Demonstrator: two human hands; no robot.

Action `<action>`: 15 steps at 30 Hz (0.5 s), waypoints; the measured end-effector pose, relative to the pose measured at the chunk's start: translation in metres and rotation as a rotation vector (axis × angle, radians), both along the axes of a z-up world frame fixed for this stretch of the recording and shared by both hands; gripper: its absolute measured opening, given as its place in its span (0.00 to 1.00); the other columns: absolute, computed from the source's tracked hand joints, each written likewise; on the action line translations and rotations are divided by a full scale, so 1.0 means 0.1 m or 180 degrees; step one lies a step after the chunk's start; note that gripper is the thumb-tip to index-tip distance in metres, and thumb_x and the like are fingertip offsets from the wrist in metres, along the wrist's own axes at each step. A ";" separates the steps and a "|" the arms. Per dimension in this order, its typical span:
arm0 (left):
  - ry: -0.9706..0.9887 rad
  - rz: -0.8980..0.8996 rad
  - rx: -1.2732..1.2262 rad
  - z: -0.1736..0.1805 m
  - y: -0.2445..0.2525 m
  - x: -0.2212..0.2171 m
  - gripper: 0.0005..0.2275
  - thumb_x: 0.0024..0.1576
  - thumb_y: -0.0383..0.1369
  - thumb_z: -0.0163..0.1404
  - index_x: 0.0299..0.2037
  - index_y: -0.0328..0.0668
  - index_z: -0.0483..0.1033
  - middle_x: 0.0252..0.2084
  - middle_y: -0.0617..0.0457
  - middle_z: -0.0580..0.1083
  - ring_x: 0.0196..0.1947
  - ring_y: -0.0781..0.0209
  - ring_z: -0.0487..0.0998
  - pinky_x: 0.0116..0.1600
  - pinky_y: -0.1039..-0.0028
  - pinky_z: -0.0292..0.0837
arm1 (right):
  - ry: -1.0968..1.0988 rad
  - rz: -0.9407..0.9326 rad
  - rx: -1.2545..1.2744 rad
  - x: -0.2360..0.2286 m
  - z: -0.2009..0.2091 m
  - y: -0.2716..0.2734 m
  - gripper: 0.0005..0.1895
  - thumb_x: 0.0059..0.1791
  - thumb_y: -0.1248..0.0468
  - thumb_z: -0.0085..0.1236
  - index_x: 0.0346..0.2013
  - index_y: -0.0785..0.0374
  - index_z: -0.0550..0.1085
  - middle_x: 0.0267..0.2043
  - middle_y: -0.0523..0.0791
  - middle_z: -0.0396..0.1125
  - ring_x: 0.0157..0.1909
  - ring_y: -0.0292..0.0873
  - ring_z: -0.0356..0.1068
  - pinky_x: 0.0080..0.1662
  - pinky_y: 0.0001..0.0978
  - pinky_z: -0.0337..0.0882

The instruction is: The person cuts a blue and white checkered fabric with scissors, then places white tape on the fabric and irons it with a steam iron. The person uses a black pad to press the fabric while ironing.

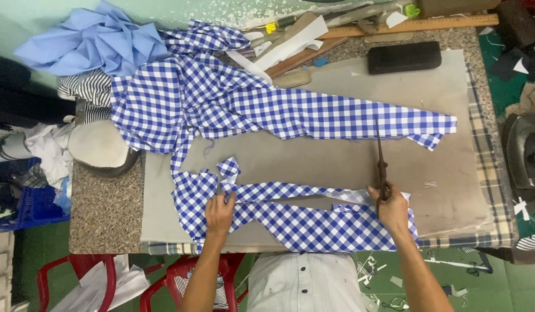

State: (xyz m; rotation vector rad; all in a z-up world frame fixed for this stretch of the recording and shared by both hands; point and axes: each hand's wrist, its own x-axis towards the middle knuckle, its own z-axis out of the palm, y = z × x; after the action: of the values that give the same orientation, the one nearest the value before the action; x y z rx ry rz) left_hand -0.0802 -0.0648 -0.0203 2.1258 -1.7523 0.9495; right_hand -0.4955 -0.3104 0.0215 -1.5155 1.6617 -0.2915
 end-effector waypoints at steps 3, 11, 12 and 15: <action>0.0058 0.0141 -0.0090 -0.07 0.07 0.07 0.09 0.67 0.29 0.45 0.36 0.56 0.75 0.28 0.61 0.64 0.19 0.68 0.63 0.26 0.77 0.59 | 0.0226 0.0063 0.0063 -0.04 -0.10 0.15 0.38 0.52 0.47 0.64 0.65 0.73 0.70 0.46 0.58 0.76 0.54 0.61 0.74 0.54 0.52 0.70; 0.0229 0.0187 -0.0181 -0.03 0.18 0.13 0.11 0.68 0.28 0.42 0.38 0.56 0.78 0.30 0.60 0.65 0.20 0.69 0.65 0.26 0.78 0.60 | 0.0448 0.0071 0.0294 -0.08 0.09 0.65 0.39 0.49 0.48 0.65 0.66 0.70 0.69 0.46 0.60 0.77 0.55 0.63 0.73 0.55 0.55 0.70; 0.0283 0.0224 -0.0130 -0.07 0.19 0.15 0.12 0.68 0.28 0.41 0.39 0.57 0.78 0.30 0.60 0.65 0.20 0.69 0.66 0.27 0.78 0.60 | 0.0410 0.0049 0.0325 -0.11 0.07 0.66 0.39 0.48 0.48 0.66 0.67 0.70 0.69 0.44 0.59 0.77 0.54 0.64 0.74 0.55 0.55 0.70; 0.0435 0.0187 -0.0120 -0.11 0.21 0.17 0.12 0.67 0.27 0.42 0.40 0.56 0.79 0.31 0.59 0.68 0.22 0.67 0.69 0.28 0.76 0.62 | 0.0299 -0.0115 0.0320 -0.04 0.30 0.68 0.39 0.48 0.49 0.67 0.67 0.70 0.69 0.43 0.58 0.78 0.51 0.61 0.75 0.53 0.51 0.70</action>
State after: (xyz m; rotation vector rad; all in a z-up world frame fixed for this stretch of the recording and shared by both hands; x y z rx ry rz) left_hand -0.0636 -0.0434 -0.0313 2.1741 -1.6030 0.8234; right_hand -0.4995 -0.2429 0.0517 -1.4449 1.7523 -0.1557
